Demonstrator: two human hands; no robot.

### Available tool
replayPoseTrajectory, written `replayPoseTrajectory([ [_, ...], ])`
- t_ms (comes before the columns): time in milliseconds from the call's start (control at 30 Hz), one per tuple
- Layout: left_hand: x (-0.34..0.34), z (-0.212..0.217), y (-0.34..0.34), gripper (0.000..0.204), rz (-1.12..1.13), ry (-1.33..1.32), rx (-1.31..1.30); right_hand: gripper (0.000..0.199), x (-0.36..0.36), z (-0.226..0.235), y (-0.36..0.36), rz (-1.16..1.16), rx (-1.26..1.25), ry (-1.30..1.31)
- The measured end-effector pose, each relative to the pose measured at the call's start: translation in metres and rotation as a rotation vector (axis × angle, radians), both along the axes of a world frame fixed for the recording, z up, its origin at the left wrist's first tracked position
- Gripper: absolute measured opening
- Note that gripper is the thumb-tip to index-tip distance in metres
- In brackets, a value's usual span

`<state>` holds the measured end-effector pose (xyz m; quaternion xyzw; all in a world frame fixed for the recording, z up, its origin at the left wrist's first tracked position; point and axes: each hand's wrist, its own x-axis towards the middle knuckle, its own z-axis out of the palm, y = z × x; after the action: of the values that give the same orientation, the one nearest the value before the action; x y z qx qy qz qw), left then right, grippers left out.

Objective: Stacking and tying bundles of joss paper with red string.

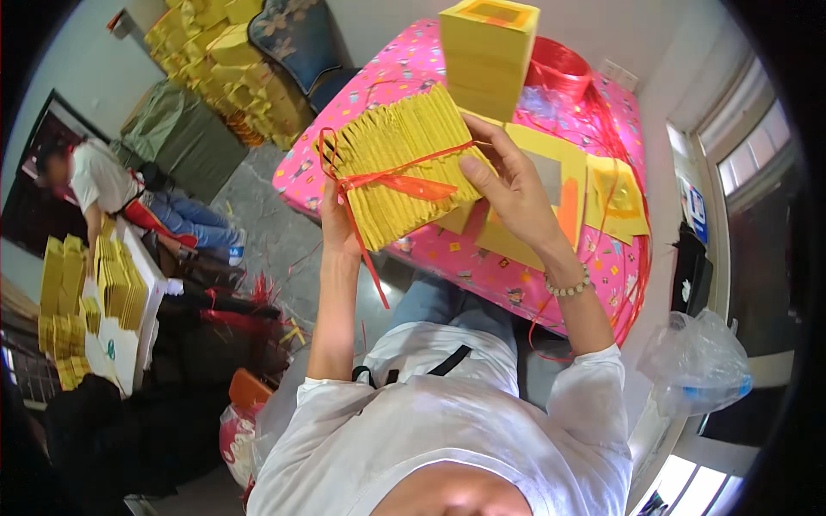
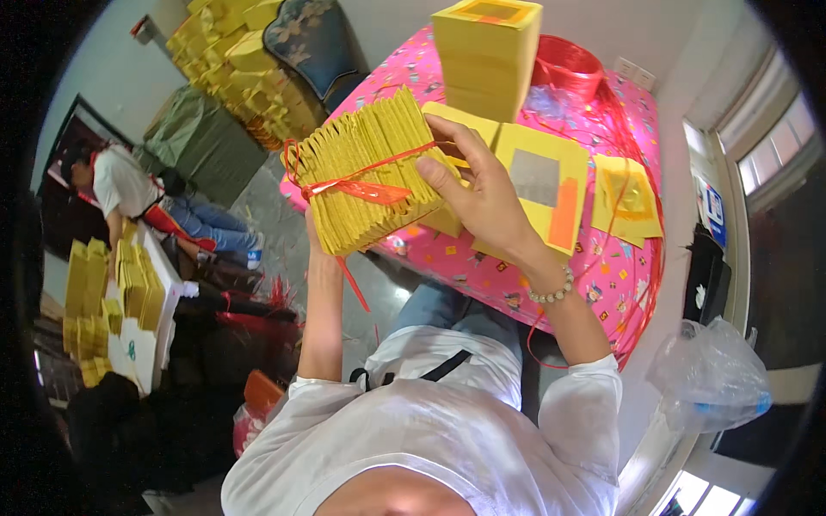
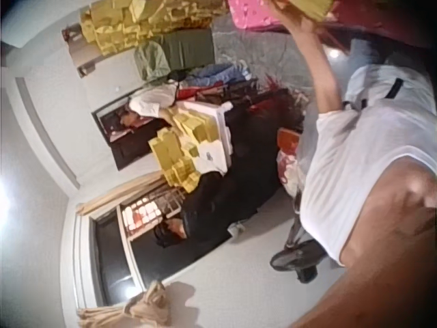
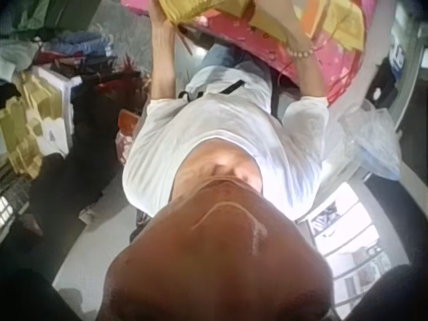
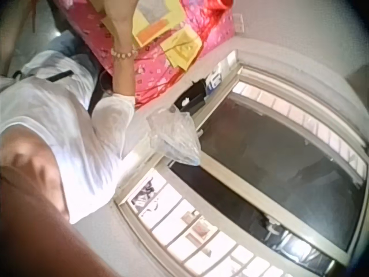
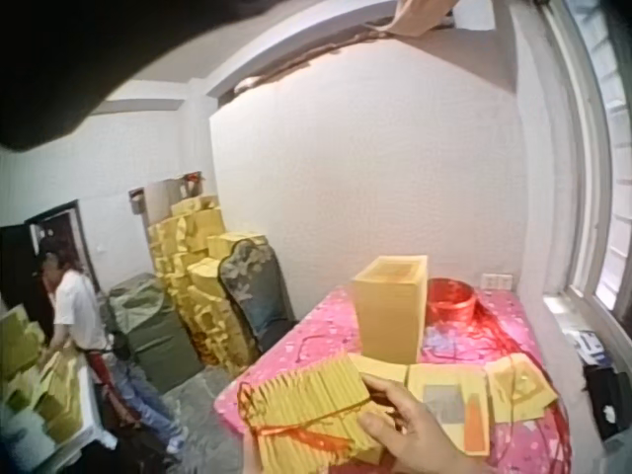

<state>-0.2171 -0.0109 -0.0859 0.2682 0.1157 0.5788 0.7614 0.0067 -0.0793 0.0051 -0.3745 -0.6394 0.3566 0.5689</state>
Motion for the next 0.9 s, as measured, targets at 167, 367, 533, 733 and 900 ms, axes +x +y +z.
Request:
replayPoseTrajectory([
  [167,-0.042,-0.011,0.007,0.059,-0.023,-0.062,-0.083,0.049,-0.039,0.009,0.013,0.037,-0.063,-0.057],
  [367,-0.028,0.024,0.033,0.061,-0.106,0.042,-0.192,0.046,-0.023,0.022,0.053,-0.081,-0.026,-0.096],
  [533,0.011,0.035,0.071,0.066,-0.188,0.210,-0.288,0.044,0.018,0.033,0.063,-0.174,-0.075,-0.036],
  [733,0.044,0.007,0.108,0.066,-0.346,0.337,-0.361,0.043,0.055,-0.005,0.091,-0.285,-0.270,0.026],
  [900,0.049,0.008,0.110,0.060,-0.199,0.657,-0.274,0.045,0.067,-0.034,0.097,-0.306,-0.246,0.062],
])
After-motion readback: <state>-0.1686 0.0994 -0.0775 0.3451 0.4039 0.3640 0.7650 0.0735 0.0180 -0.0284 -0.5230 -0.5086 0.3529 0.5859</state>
